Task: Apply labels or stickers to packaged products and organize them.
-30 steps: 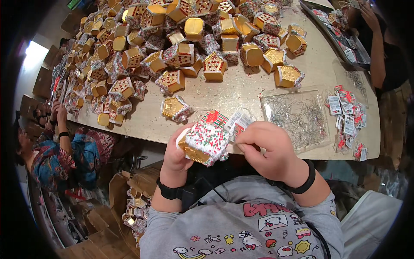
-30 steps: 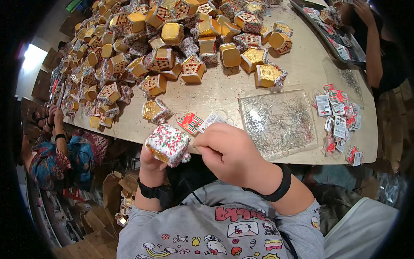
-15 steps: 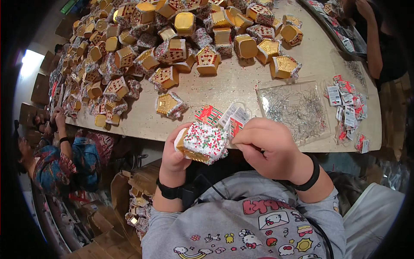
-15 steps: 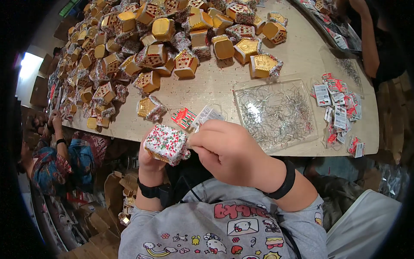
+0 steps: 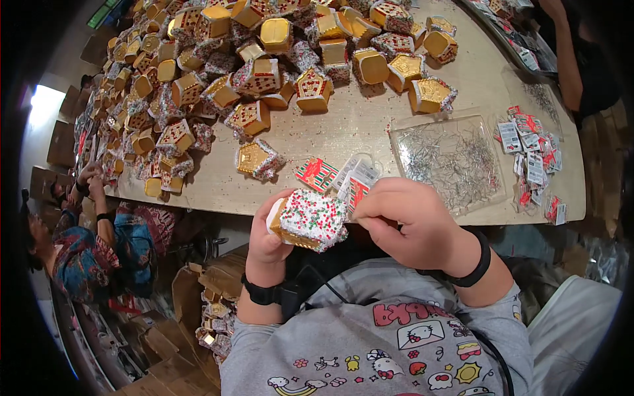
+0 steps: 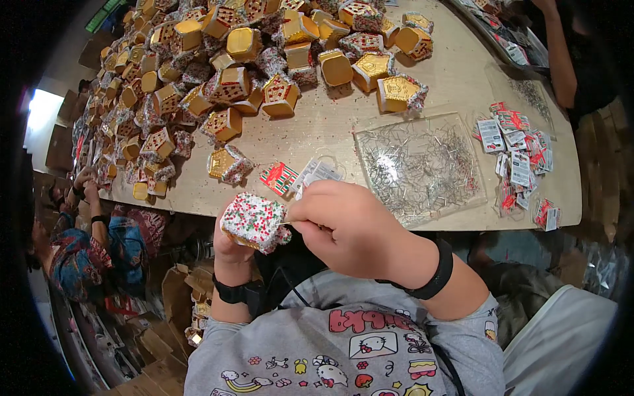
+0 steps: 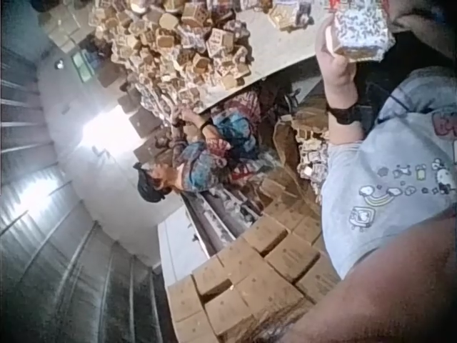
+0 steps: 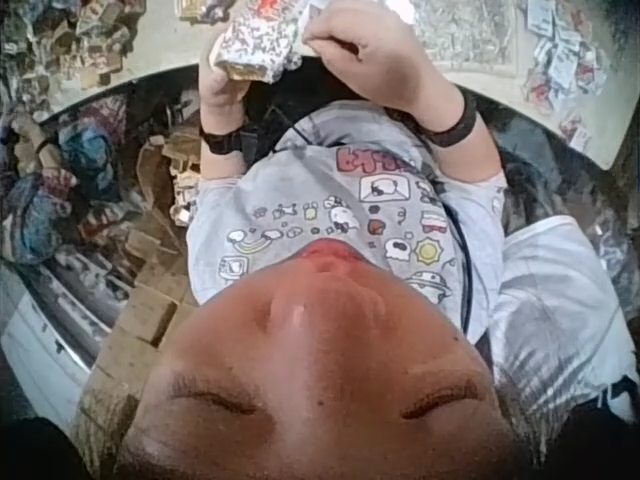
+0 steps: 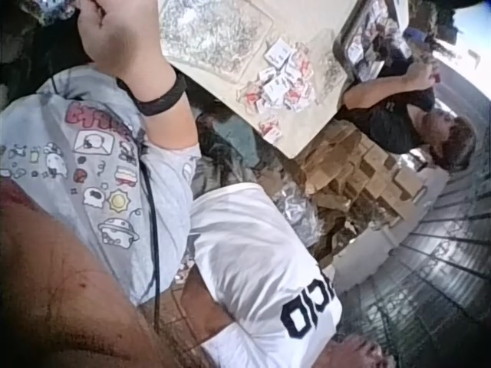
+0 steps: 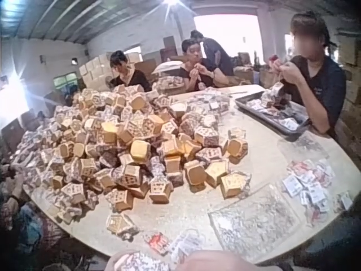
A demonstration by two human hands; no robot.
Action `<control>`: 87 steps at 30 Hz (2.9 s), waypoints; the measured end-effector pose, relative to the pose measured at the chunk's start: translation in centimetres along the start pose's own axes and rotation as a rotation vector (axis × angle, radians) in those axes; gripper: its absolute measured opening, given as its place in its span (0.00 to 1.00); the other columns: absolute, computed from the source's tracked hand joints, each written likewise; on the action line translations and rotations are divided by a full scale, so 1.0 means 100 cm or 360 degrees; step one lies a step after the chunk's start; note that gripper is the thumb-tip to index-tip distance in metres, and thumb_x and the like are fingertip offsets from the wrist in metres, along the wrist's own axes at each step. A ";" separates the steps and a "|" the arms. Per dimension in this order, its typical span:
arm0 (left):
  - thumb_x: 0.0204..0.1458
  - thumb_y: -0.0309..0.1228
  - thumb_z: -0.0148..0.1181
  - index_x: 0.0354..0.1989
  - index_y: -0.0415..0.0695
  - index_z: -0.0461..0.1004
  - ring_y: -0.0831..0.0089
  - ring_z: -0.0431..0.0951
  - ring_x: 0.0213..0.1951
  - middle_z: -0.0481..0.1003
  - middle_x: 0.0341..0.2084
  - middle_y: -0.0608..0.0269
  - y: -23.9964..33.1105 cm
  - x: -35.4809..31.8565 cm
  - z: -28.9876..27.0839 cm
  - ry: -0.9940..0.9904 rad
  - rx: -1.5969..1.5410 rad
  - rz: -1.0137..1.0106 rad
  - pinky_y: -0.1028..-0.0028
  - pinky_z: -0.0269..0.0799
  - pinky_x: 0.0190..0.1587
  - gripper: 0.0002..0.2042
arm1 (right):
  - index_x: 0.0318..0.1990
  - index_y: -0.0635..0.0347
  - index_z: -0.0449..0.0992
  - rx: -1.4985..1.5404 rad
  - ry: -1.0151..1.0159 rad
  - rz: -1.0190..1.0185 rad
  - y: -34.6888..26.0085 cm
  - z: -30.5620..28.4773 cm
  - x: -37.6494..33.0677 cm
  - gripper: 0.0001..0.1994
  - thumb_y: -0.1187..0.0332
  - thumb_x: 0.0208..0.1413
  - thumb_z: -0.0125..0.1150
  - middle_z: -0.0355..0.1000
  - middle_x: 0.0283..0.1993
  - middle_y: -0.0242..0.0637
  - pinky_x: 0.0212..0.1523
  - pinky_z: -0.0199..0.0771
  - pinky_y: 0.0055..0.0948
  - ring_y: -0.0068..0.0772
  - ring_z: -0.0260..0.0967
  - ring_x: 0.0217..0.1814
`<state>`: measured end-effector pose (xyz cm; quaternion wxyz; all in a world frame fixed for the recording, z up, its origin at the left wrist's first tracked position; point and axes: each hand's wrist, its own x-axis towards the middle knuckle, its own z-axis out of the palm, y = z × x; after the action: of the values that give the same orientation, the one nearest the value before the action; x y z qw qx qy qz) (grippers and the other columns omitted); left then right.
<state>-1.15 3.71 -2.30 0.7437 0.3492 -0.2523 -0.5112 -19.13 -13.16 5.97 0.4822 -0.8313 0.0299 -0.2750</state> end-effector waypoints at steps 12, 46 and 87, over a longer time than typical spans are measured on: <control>0.32 0.47 0.69 0.49 0.32 0.61 0.57 0.75 0.42 0.71 0.41 0.47 -0.002 0.000 0.020 0.0234 0.0097 0.0027 0.58 0.73 0.44 0.39 | 0.26 0.62 0.73 0.0101 -0.0025 0.0101 0.002 0.005 -0.003 0.04 0.80 0.41 0.54 0.68 0.22 0.35 0.26 0.65 0.27 0.33 0.65 0.25; 0.36 0.51 0.64 0.51 0.30 0.59 0.59 0.75 0.42 0.70 0.42 0.46 0.000 -0.011 0.005 0.0246 0.0430 0.0132 0.61 0.72 0.46 0.40 | 0.36 0.64 0.75 0.0356 -0.0125 0.0178 0.012 0.013 -0.013 0.08 0.74 0.46 0.58 0.71 0.27 0.37 0.29 0.67 0.25 0.32 0.68 0.28; 0.43 0.52 0.56 0.53 0.28 0.58 0.57 0.70 0.49 0.67 0.47 0.45 0.028 0.009 -0.020 0.0268 0.0457 0.0138 0.62 0.66 0.52 0.38 | 0.27 0.63 0.74 0.0656 0.0079 0.0719 0.013 0.005 -0.013 0.04 0.74 0.45 0.64 0.67 0.28 0.28 0.27 0.65 0.16 0.16 0.64 0.27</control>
<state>2.24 4.07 -1.38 0.7261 0.4821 -0.2744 -0.4063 -19.72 -13.06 4.15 0.6888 -0.6812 0.1693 -0.1815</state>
